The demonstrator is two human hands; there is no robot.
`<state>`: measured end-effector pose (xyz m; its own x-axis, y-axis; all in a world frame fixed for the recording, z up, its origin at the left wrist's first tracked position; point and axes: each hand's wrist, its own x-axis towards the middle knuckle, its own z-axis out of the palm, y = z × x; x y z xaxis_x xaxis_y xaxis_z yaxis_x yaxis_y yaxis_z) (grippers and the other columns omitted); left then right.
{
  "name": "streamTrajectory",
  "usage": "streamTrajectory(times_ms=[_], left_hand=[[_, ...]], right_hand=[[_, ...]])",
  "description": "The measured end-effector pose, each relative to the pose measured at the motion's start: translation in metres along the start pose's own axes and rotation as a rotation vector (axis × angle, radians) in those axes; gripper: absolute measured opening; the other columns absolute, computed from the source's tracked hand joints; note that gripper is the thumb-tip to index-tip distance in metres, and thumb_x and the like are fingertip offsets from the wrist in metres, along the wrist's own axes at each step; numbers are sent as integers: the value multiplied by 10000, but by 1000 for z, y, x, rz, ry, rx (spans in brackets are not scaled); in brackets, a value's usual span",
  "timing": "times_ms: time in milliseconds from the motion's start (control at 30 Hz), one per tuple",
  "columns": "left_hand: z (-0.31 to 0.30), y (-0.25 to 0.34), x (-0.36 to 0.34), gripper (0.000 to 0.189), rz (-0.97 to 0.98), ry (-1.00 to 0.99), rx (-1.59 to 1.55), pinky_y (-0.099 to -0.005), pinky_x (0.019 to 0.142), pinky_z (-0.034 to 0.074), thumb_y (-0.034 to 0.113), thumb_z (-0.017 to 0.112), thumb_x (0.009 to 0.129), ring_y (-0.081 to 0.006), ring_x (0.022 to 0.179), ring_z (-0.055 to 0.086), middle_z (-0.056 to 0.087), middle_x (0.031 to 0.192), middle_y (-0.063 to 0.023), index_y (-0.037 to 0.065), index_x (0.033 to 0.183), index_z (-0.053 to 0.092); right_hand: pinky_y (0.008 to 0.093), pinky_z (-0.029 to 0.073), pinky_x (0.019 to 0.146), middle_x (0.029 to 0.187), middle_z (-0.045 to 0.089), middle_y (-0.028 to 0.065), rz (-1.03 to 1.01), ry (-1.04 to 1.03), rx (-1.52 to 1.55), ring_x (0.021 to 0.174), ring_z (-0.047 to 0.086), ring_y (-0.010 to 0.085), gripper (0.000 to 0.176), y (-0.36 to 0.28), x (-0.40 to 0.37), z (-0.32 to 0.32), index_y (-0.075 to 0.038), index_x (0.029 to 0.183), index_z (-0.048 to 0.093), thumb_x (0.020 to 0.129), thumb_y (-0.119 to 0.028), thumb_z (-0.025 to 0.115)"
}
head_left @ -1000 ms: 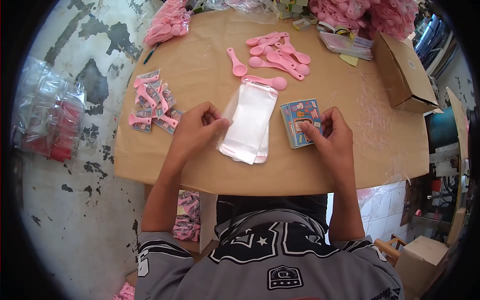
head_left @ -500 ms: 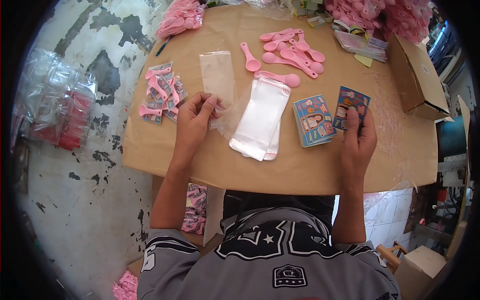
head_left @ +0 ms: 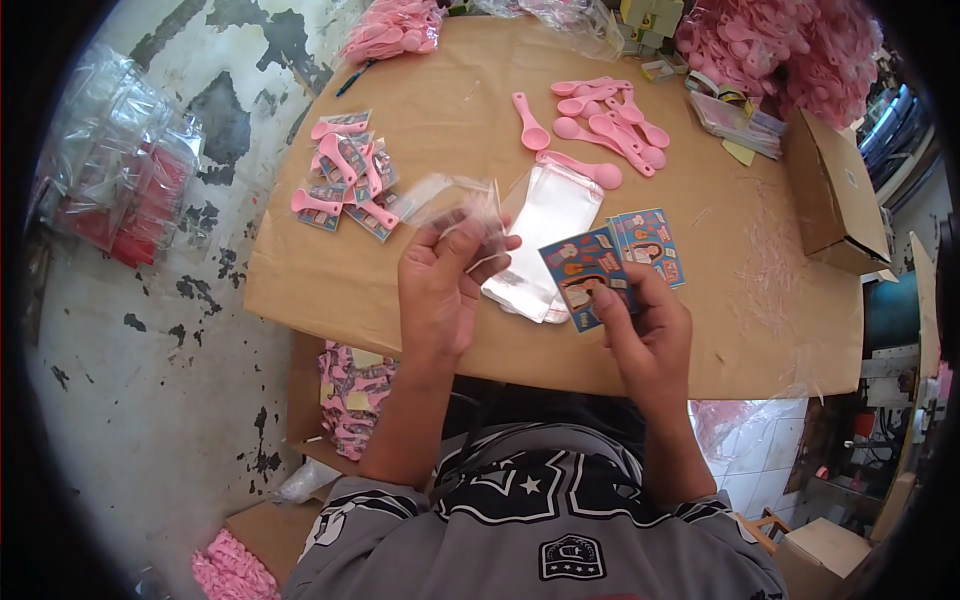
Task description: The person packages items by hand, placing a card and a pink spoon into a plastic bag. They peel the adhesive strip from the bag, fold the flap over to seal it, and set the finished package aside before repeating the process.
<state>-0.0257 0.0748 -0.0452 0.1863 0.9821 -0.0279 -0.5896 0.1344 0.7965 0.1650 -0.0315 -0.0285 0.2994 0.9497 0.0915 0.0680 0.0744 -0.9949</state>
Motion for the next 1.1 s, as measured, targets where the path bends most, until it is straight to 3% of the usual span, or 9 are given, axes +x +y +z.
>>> streamTrajectory(times_ms=[300, 400, 500, 533, 633, 733, 833, 1000, 1100], left_hand=[[22, -8, -19, 390, 19, -84, 112, -343, 839, 632, 104, 687, 998, -270, 1024, 753, 747, 1141, -212, -23, 1353, 590], [25, -10, -20, 403, 51, -99, 172, -356, 854, 626, 103, 684, 1000, -280, 1040, 751, 749, 1145, -221, -25, 1367, 577], [24, -12, -19, 424, 58, -109, 183, -369, 861, 624, 100, 681, 1002, -298, 1066, 746, 738, 1175, -246, -27, 1387, 559], [25, -13, -20, 432, 64, -115, 193, -371, 862, 625, 99, 678, 1003, -303, 1071, 745, 734, 1182, -253, -28, 1396, 551], [30, -14, -22, 455, 80, -133, 225, -374, 862, 627, 96, 670, 1008, -314, 1083, 742, 726, 1195, -269, -30, 1422, 529], [37, -15, -25, 465, 108, -145, 273, -372, 861, 631, 93, 662, 1013, -316, 1081, 742, 725, 1188, -275, -35, 1435, 516], [41, -16, -28, 456, 139, -165, 321, -374, 874, 632, 86, 652, 1017, -309, 1077, 742, 720, 1196, -280, -43, 1432, 515], [36, -18, -28, 420, 104, -211, 267, -383, 913, 630, 86, 640, 1025, -295, 1139, 713, 673, 1290, -290, -62, 1403, 533], [31, -16, -25, 369, -48, -198, -61, -366, 969, 595, 96, 632, 1039, -249, 1178, 694, 705, 1257, -242, -65, 1367, 580]], right_hand=[[193, 385, 550, 815, 637, -27, 27, 1, 88, 646, 503, 7, 212, -11, 7, -3, 11, 1146, 669, 1022, -160, 689], [195, 398, 555, 873, 665, -5, 10, -31, 59, 657, 516, 15, 233, -8, 7, -10, 1, 1217, 646, 1027, -133, 671], [200, 418, 564, 986, 695, 37, -91, 163, 66, 693, 540, 24, 279, -20, 6, -2, -22, 1300, 612, 1035, -101, 644], [164, 386, 502, 1009, 699, 28, -127, 187, 23, 626, 501, 6, 447, -17, 6, -3, -80, 1464, 498, 1044, -142, 638], [166, 401, 527, 1028, 692, 23, -166, 207, -29, 655, 511, 12, 340, -18, 4, -4, -53, 1371, 585, 1042, -127, 626], [214, 422, 563, 1031, 679, 48, -305, 92, -213, 718, 561, 57, 175, -6, 6, -13, -20, 1157, 692, 987, -41, 654], [224, 404, 545, 938, 660, 48, -329, 113, -186, 695, 554, 70, 68, -17, 5, -5, -19, 1008, 725, 964, -54, 687], [228, 386, 535, 873, 667, 21, -272, 106, -221, 686, 544, 62, 98, -12, 14, 2, -15, 966, 723, 946, -108, 746], [228, 397, 543, 861, 669, 17, -239, 18, -154, 702, 548, 57, 110, -7, 15, 0, -16, 961, 725, 951, -123, 750]])
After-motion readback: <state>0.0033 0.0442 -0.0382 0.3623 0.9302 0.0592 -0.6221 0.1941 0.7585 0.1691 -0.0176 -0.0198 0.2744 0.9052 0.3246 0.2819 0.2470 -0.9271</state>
